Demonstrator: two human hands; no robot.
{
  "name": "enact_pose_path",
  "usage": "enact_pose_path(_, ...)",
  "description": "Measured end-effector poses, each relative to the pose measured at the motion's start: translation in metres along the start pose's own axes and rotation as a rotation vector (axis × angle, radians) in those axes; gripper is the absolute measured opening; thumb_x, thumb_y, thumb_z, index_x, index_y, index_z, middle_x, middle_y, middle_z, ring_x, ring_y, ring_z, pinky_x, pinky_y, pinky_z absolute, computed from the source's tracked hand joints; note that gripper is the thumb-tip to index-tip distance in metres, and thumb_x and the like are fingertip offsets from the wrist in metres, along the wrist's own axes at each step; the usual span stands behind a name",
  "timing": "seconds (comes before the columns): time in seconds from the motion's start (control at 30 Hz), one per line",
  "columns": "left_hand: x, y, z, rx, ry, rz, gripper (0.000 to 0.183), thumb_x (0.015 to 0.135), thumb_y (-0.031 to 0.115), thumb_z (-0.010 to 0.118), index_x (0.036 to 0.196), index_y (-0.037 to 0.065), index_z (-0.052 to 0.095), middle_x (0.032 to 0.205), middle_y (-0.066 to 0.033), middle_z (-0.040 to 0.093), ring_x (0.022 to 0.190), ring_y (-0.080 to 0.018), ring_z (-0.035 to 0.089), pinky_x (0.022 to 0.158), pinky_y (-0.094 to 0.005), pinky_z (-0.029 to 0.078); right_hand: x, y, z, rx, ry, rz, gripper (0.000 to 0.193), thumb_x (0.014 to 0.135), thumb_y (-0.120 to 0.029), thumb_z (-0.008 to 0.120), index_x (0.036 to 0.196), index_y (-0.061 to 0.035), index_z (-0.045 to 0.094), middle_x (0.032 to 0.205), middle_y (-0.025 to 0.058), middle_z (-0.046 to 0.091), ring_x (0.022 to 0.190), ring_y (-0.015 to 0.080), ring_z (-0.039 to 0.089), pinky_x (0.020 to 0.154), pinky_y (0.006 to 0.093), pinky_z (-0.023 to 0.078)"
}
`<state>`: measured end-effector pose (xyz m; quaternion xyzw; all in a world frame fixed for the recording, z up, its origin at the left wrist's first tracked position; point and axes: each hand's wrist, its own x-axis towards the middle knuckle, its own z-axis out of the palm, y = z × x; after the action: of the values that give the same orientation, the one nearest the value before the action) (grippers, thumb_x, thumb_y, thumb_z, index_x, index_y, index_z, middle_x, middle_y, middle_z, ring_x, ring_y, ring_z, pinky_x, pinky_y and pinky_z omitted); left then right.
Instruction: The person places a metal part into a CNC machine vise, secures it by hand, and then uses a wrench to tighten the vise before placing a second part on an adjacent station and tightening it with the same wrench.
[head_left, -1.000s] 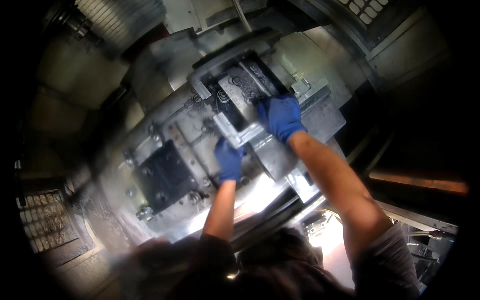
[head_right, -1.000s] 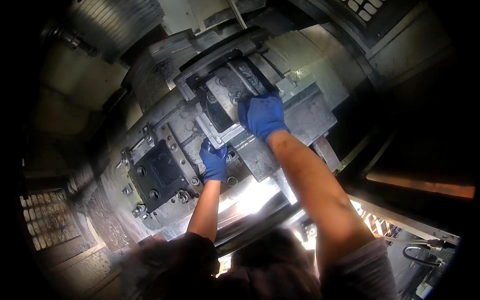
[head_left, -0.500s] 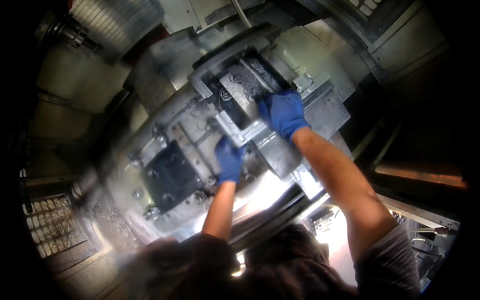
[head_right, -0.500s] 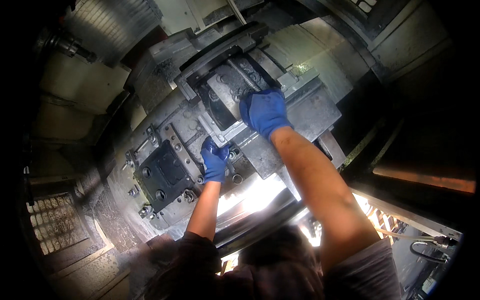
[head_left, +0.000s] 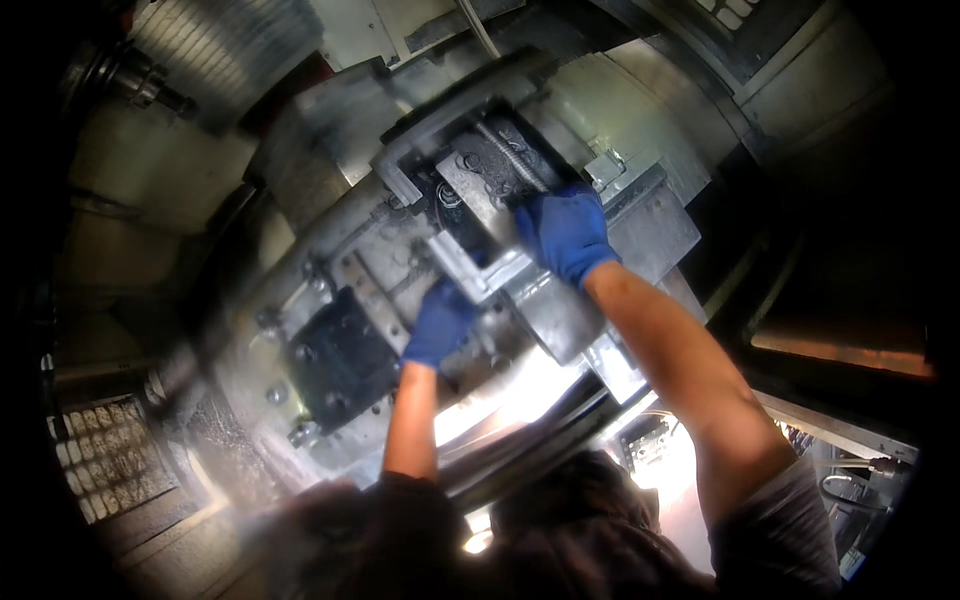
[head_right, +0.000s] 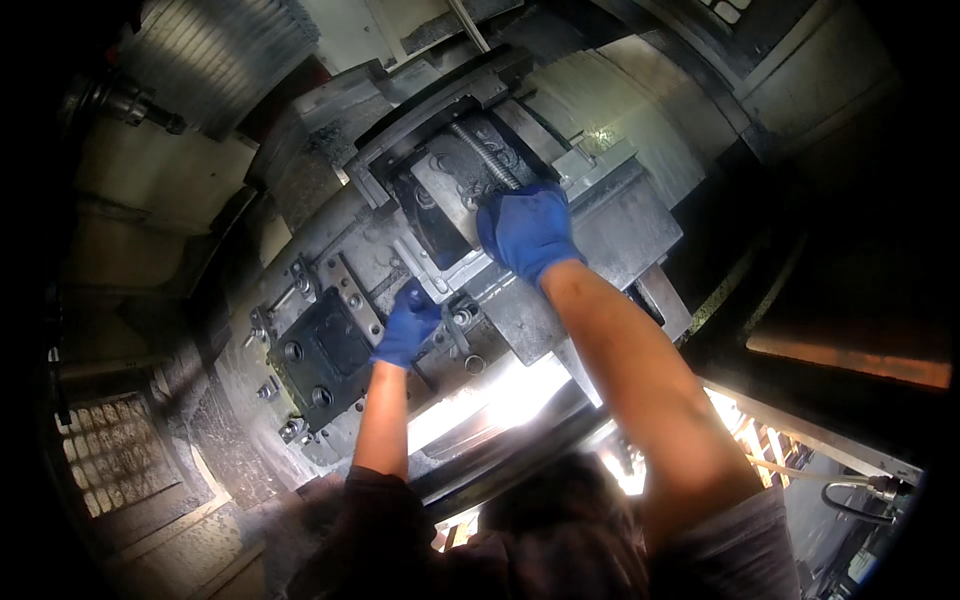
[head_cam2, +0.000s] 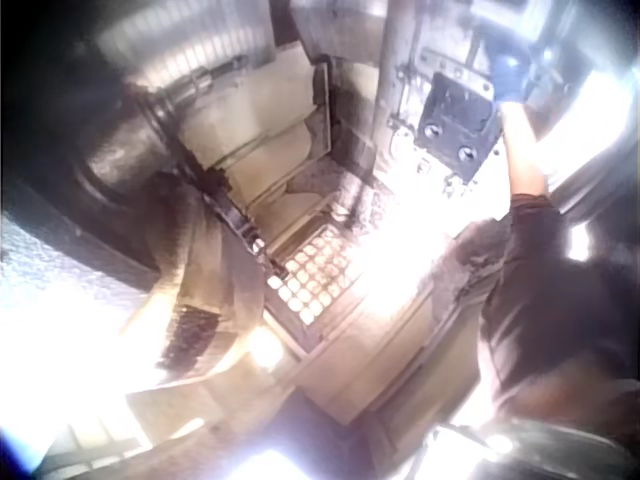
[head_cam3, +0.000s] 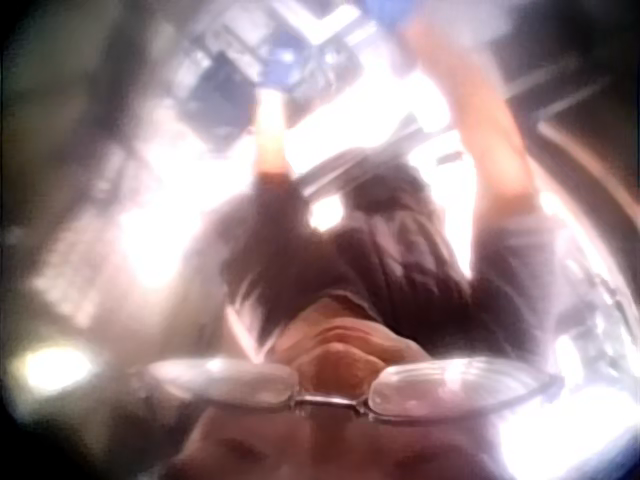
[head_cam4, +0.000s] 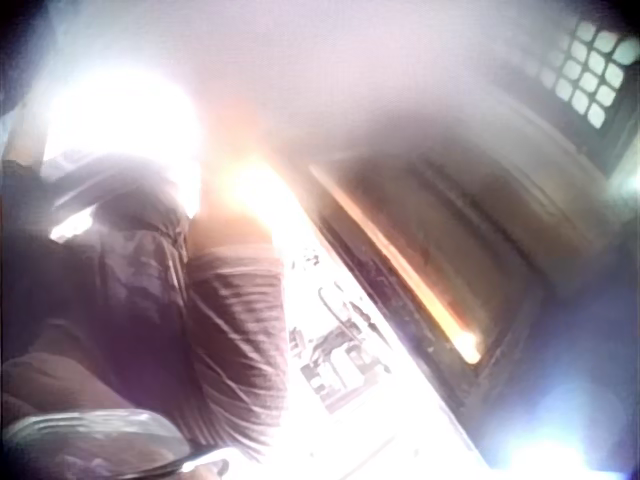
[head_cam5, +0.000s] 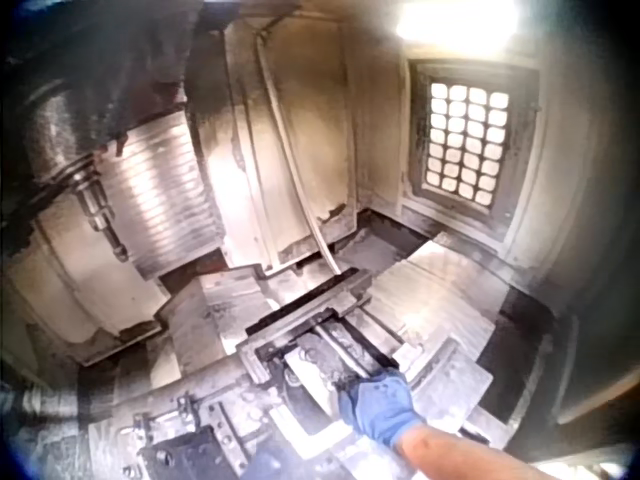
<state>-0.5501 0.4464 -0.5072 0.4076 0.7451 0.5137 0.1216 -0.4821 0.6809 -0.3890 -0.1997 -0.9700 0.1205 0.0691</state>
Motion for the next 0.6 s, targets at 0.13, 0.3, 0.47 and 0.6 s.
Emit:
enact_pose_path(0.13,0.057,-0.003,-0.041,-1.019,0.371,-0.521,0.037,0.094,0.022,0.055,0.126,0.004,0.054,0.117,-0.0113,0.065,0.106,-0.0279,0.063,0.092,-0.0402,0.051,-0.001,0.002,-0.005,0.065,0.185,-0.125,0.029,0.085,-0.034,0.056,0.073,-0.0131,0.073,0.071,0.0133,0.069,0.069,0.0326,0.065,0.077,0.043,0.048)
enact_pose_path(0.3,0.122,-0.051,-0.069,0.207,0.092,-0.092,0.034,0.093,0.029,0.051,0.118,0.009,0.062,0.118,-0.0149,0.065,0.105,-0.0307,0.063,0.091,-0.0405,0.05,0.0,-0.006,-0.013,0.025,0.05,-0.093,0.035,0.09,-0.037,0.05,0.074,-0.0135,0.07,0.069,0.0174,0.065,0.063,0.037,0.062,0.067,0.0464,0.048)
enact_pose_path(0.47,0.153,-0.09,-0.06,0.409,0.155,0.153,0.026,0.089,0.023,0.053,0.106,0.007,0.065,0.105,-0.0179,0.066,0.1,-0.0357,0.062,0.086,-0.0433,0.051,0.001,-0.011,-0.021,-0.009,0.022,-0.134,0.028,0.09,-0.031,0.051,0.077,-0.0144,0.069,0.068,0.0166,0.065,0.064,0.0362,0.062,0.067,0.0467,0.046)
enact_pose_path(0.6,0.155,-0.093,-0.041,-0.663,0.219,-0.262,0.022,0.085,0.019,0.056,0.101,0.007,0.065,0.099,-0.0175,0.066,0.097,-0.0356,0.062,0.084,-0.0443,0.052,0.001,-0.011,-0.026,-0.066,-0.031,-0.118,0.028,0.089,-0.031,0.049,0.081,-0.0143,0.07,0.072,0.0154,0.068,0.068,0.0349,0.065,0.071,0.0465,0.046)
